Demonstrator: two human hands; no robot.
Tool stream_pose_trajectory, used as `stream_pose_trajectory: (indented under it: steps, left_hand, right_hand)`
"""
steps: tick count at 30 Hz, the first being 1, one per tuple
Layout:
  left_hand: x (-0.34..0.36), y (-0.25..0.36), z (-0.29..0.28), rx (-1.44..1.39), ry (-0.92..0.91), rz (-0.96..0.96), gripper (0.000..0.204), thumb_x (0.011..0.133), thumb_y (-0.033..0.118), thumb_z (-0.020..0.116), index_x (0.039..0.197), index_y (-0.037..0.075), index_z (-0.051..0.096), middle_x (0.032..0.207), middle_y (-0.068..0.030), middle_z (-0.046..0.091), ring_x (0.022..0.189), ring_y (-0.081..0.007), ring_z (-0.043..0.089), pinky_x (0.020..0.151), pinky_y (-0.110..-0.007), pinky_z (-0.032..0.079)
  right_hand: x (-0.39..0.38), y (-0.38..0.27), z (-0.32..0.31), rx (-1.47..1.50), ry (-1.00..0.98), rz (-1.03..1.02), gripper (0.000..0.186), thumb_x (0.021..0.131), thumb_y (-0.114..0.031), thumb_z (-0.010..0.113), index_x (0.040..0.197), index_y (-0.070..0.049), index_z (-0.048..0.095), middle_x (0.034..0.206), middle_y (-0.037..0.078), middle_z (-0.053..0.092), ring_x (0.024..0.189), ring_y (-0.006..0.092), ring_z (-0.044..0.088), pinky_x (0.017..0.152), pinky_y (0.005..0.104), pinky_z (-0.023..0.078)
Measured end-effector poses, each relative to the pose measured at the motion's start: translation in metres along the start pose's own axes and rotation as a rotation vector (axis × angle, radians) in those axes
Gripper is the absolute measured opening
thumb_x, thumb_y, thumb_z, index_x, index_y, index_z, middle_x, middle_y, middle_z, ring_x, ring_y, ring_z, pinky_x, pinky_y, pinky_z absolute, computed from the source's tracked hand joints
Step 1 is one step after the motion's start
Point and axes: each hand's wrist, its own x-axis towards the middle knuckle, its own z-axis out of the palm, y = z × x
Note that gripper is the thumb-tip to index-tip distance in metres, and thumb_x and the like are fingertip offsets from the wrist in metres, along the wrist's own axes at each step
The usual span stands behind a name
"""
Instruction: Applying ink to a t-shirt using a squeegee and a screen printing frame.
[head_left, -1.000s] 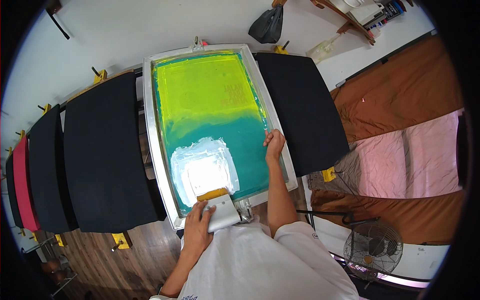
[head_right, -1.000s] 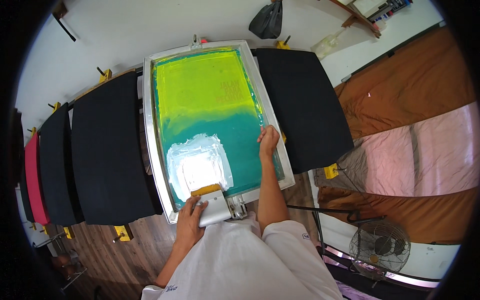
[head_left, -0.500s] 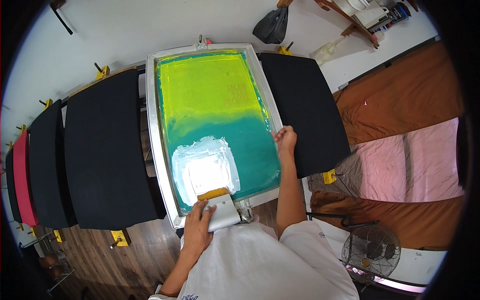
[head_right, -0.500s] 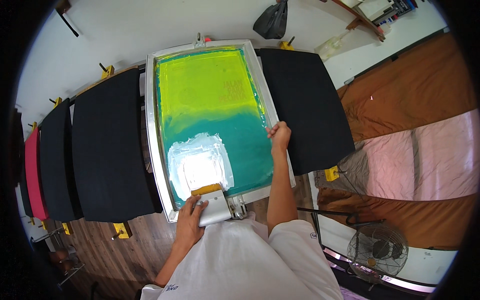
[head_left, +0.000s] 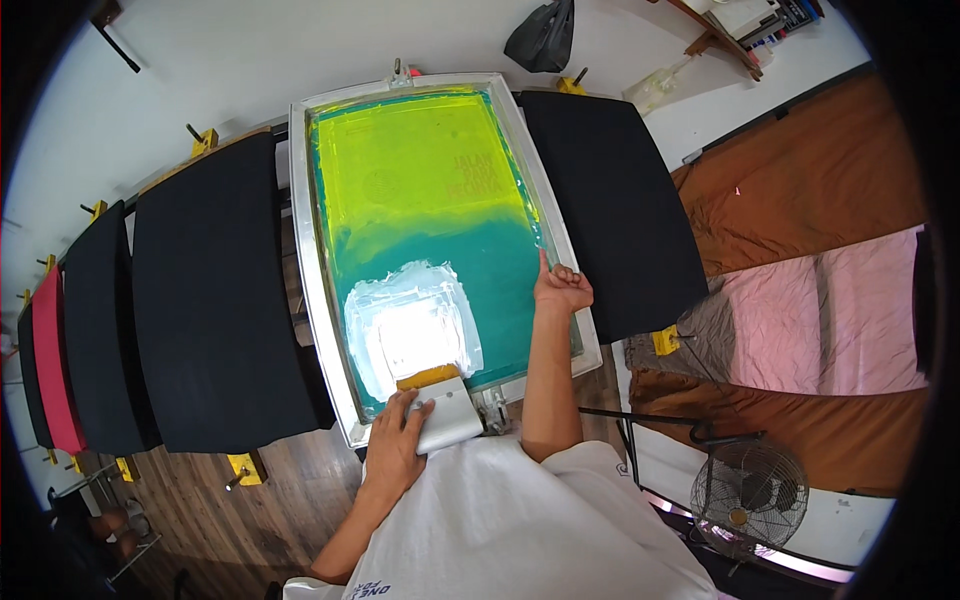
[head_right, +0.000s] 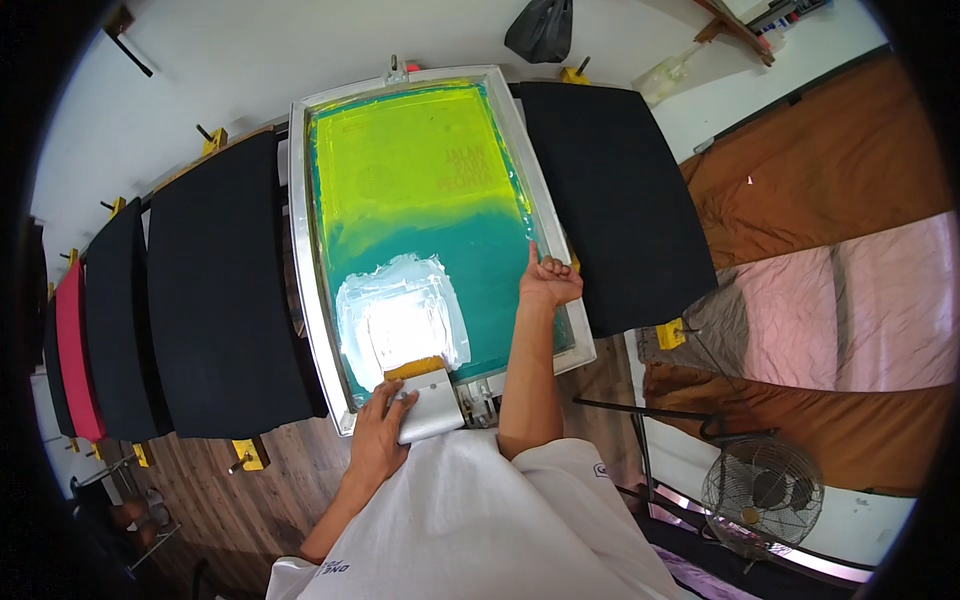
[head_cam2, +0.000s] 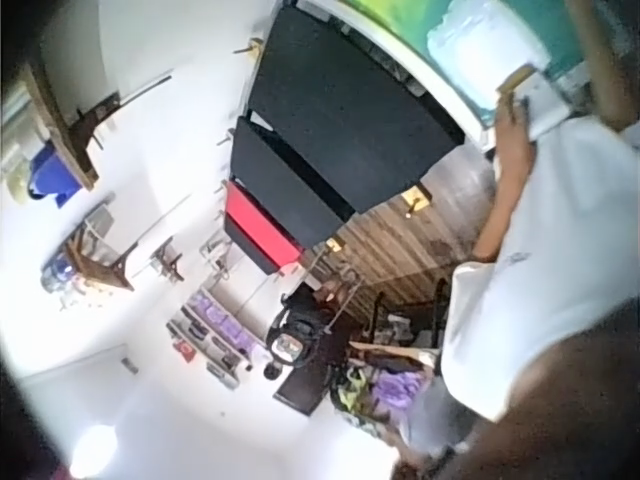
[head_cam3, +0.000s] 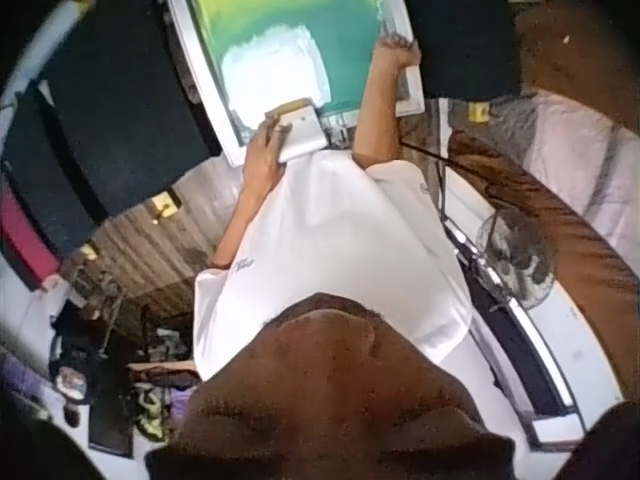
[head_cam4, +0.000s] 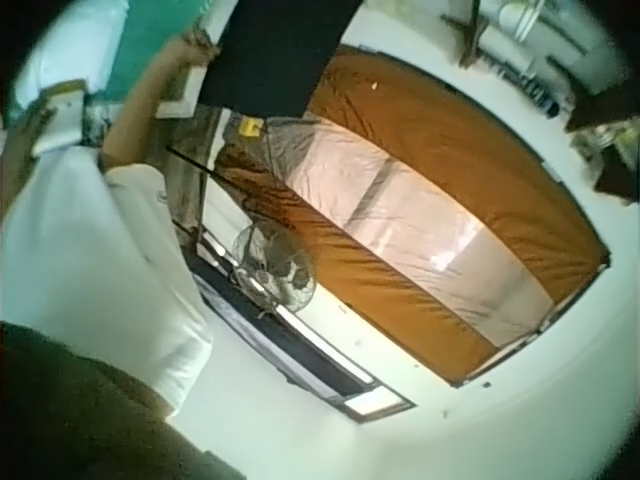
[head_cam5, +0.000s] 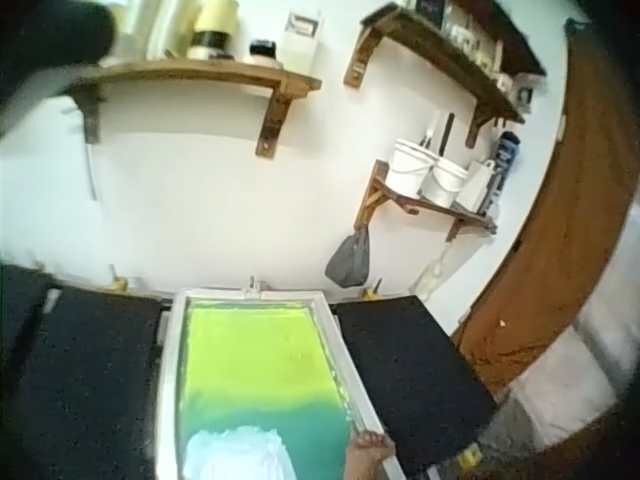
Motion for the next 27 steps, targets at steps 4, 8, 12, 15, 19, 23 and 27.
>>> stream_pose_trajectory:
  steps: [4, 8, 12, 15, 19, 23, 27]
  left_hand:
    - [-0.002, -0.002, 0.003, 0.04, -0.013, 0.021, 0.078, 0.065, -0.005, 0.076, 0.137, 0.012, 0.053, 0.148, -0.0149, 0.043, 0.141, -0.0357, 0.038, 0.114, -0.05, 0.037]
    - [0.0, 0.0, 0.002, 0.057, 0.002, 0.026, 0.078, 0.066, -0.005, 0.073, 0.139, 0.012, 0.051, 0.15, -0.0163, 0.043, 0.142, -0.0357, 0.037, 0.114, -0.048, 0.036]
    - [-0.001, 0.0, 0.0, 0.058, -0.021, 0.003, 0.079, 0.066, -0.005, 0.073, 0.139, 0.012, 0.052, 0.15, -0.0159, 0.043, 0.142, -0.0352, 0.037, 0.114, -0.047, 0.036]
    - [-0.001, 0.0, 0.001, 0.079, -0.016, 0.023, 0.078, 0.066, -0.005, 0.073, 0.139, 0.012, 0.052, 0.15, -0.0155, 0.043, 0.142, -0.0354, 0.038, 0.115, -0.047, 0.035]
    - [-0.001, -0.001, -0.001, 0.071, -0.022, 0.016, 0.078, 0.066, -0.005, 0.073, 0.139, 0.012, 0.052, 0.15, -0.0151, 0.043, 0.142, -0.0351, 0.038, 0.115, -0.047, 0.034]
    - [0.001, 0.0, -0.003, 0.071, -0.012, 0.033, 0.075, 0.068, -0.005, 0.072, 0.138, 0.011, 0.053, 0.15, -0.0159, 0.043, 0.142, -0.0354, 0.038, 0.115, -0.048, 0.034]
    - [0.007, -0.001, -0.011, 0.05, -0.003, 0.03, 0.073, 0.068, -0.004, 0.072, 0.137, 0.009, 0.053, 0.147, -0.018, 0.046, 0.14, -0.0366, 0.041, 0.114, -0.048, 0.036]
  right_hand:
    - [-0.008, 0.005, 0.01, -0.013, 0.112, -0.105, 0.02, 0.075, -0.014, 0.043, 0.057, -0.015, 0.036, 0.053, 0.002, 0.037, 0.048, 0.0183, 0.039, 0.109, 0.0687, 0.032]
    - [-0.005, 0.002, 0.013, -0.01, 0.238, -0.137, 0.02, 0.076, -0.015, 0.042, 0.057, -0.015, 0.035, 0.055, 0.002, 0.037, 0.051, 0.0188, 0.044, 0.106, 0.0728, 0.033]
    - [-0.018, 0.006, 0.02, 0.018, 0.321, -0.146, 0.021, 0.077, -0.016, 0.042, 0.058, -0.014, 0.036, 0.054, 0.003, 0.037, 0.054, 0.0204, 0.048, 0.104, 0.0754, 0.033]
    - [-0.016, 0.002, 0.02, 0.067, 0.345, -0.146, 0.02, 0.078, -0.018, 0.042, 0.059, -0.015, 0.037, 0.054, 0.002, 0.039, 0.057, 0.0222, 0.053, 0.103, 0.0772, 0.032]
    - [-0.017, -0.003, 0.022, 0.051, 0.329, -0.121, 0.019, 0.078, -0.019, 0.043, 0.06, -0.015, 0.038, 0.054, 0.002, 0.039, 0.058, 0.0224, 0.054, 0.102, 0.0789, 0.03]
    - [-0.023, -0.018, 0.024, -0.036, 0.317, -0.062, 0.017, 0.078, -0.019, 0.046, 0.062, -0.015, 0.042, 0.059, 0.002, 0.044, 0.066, 0.0227, 0.057, 0.102, 0.0805, 0.028]
    - [-0.063, -0.025, 0.027, -0.344, 0.048, 0.075, 0.014, 0.081, -0.021, 0.055, 0.071, -0.012, 0.053, 0.073, 0.003, 0.053, 0.083, 0.0231, 0.06, 0.103, 0.0804, 0.026]
